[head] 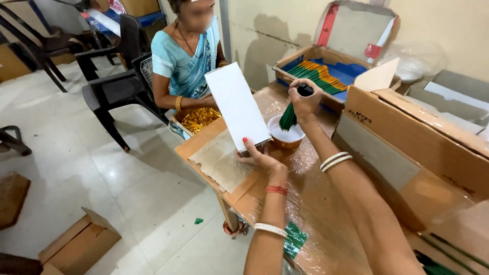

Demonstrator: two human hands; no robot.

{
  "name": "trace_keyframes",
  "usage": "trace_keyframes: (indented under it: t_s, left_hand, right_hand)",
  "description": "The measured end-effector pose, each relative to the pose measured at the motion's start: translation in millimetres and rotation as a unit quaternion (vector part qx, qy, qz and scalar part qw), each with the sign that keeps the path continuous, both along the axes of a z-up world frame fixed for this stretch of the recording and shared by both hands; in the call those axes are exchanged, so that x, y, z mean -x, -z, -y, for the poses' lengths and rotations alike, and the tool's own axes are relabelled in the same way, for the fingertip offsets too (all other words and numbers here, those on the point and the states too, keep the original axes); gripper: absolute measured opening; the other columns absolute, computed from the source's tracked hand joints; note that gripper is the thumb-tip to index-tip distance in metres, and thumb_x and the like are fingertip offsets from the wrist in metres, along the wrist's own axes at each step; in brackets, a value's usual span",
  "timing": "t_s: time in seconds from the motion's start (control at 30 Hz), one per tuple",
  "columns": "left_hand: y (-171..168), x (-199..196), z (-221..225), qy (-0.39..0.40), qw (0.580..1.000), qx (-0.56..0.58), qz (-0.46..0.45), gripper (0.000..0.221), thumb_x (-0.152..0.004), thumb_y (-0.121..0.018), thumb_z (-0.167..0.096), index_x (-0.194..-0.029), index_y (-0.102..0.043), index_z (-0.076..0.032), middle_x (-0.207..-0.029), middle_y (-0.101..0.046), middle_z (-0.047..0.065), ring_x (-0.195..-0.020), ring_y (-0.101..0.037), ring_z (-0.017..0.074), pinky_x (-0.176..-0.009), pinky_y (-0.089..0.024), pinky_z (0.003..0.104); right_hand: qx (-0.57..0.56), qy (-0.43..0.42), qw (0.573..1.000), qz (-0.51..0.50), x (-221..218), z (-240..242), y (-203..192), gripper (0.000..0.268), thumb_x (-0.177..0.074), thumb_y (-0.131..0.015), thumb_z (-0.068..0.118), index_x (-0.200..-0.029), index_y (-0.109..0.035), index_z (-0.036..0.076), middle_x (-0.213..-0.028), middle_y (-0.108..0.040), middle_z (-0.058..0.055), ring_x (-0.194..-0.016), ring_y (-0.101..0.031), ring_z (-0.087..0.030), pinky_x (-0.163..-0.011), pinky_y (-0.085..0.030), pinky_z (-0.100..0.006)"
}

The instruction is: Sorting and arranging bundles of green pencils and inserting them into gold-colored sleeves/tubes.

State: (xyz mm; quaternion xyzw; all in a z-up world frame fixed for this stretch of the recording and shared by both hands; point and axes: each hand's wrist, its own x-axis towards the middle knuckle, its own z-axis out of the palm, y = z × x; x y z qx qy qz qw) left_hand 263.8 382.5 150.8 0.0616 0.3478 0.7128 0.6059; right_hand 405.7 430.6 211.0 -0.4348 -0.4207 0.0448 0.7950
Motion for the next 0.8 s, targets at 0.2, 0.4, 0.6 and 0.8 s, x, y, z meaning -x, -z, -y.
trace_keyframes:
  t_s: [0.2,0.4,0.6,0.8]
  left_hand:
    - [-0.7,1.5,0.6,0.002,1.000,0.012,0.006,0.083,-0.083,-0.068,-0.048,-0.148,-0.027,-0.016,-0.150,-0.036,0.018,-0.132,-0.050,0.0365,-0.102,-0.052,0.055]
    - [-3.7,-0.2,2.3,0.015,1.000,0.016,-0.010,0.086,-0.079,-0.069,-0.052,-0.146,-0.028,-0.016,-0.148,-0.036,0.016,-0.137,-0.046,0.0355,-0.105,-0.050,0.057]
    - [2.7,-3.2,-0.4,0.013,1.000,0.016,-0.013,0.085,-0.079,-0.068,-0.054,-0.145,-0.031,-0.015,-0.147,-0.038,0.017,-0.137,-0.047,0.0358,-0.108,-0.049,0.058]
    - [-4.7,0.9,3.6,0.023,1.000,0.016,-0.014,0.087,-0.078,-0.068,-0.053,-0.146,-0.028,-0.016,-0.148,-0.035,0.015,-0.137,-0.046,0.0357,-0.106,-0.049,0.060]
  right_hand:
    - [-0.001,0.088,0.989,0.122,4.2,-8.0,16.9,0.010,-0.084,-0.070,-0.012,-0.086,-0.070,-0.002,-0.083,-0.067,-0.003,-0.067,-0.062,-0.010,-0.057,-0.051,-0.022]
    - [0.041,0.016,0.998,0.046,3.5,-11.6,25.9,0.010,-0.086,-0.067,-0.010,-0.086,-0.068,0.001,-0.071,-0.065,-0.001,-0.055,-0.062,-0.008,-0.049,-0.049,-0.021]
    - [0.053,0.035,0.997,0.049,1.9,-13.8,32.6,0.011,-0.085,-0.067,-0.010,-0.087,-0.069,0.000,-0.071,-0.066,-0.001,-0.057,-0.064,-0.008,-0.051,-0.050,-0.020]
    - [0.049,0.033,0.997,0.044,2.7,-10.6,30.6,0.011,-0.085,-0.068,-0.011,-0.086,-0.070,0.000,-0.070,-0.065,-0.002,-0.056,-0.062,-0.008,-0.050,-0.049,-0.021]
